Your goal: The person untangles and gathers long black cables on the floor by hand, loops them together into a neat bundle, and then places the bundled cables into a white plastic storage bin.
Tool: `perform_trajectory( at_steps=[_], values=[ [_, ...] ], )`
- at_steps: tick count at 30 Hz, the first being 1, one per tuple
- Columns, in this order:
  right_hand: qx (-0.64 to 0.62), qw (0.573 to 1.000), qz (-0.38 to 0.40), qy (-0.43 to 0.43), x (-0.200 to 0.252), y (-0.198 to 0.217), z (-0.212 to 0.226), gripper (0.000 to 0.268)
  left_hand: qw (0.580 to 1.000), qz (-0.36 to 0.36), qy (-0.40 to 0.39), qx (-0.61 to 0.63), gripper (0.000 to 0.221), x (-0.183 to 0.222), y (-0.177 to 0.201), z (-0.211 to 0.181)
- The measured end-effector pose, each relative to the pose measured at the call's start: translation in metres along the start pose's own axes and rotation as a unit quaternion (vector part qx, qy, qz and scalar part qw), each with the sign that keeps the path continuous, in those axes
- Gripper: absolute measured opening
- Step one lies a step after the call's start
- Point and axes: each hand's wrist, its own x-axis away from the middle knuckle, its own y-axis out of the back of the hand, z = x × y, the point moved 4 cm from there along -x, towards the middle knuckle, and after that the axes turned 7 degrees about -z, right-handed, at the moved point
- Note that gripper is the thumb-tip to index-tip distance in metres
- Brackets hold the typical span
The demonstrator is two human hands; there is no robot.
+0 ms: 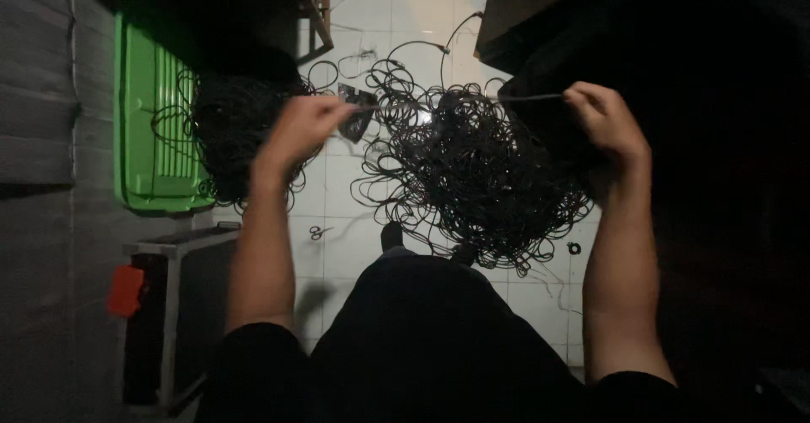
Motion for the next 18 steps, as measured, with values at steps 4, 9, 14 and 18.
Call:
perform_trajectory(
  at_steps=[4, 9, 14, 18],
  values=[
    [-0.042, 0.985, -0.105, -0.130, 0.019, 0.052, -0.034, 0.031, 0.985, -0.109, 0.114, -0.073, 0.051, 0.012, 0.088, 0.069],
    [-0.031, 0.994, 0.025, -0.102, 0.017, 0.015, 0.028, 0.022, 0.975, -0.089, 0.128, -0.157, 0.045, 0.007, 0.062, 0.049],
    [0.004, 0.992, 0.124, 0.031, 0.009, -0.036, 0.134, 0.021, 0.991, 0.042, -0.124, 0.020, 0.055, -0.017, -0.071, -0.081],
    [-0.052, 0.994, 0.092, 0.030, 0.009, -0.025, 0.140, 0.023, 0.967, 0.160, -0.184, 0.081, 0.038, -0.017, -0.152, -0.124]
  ],
)
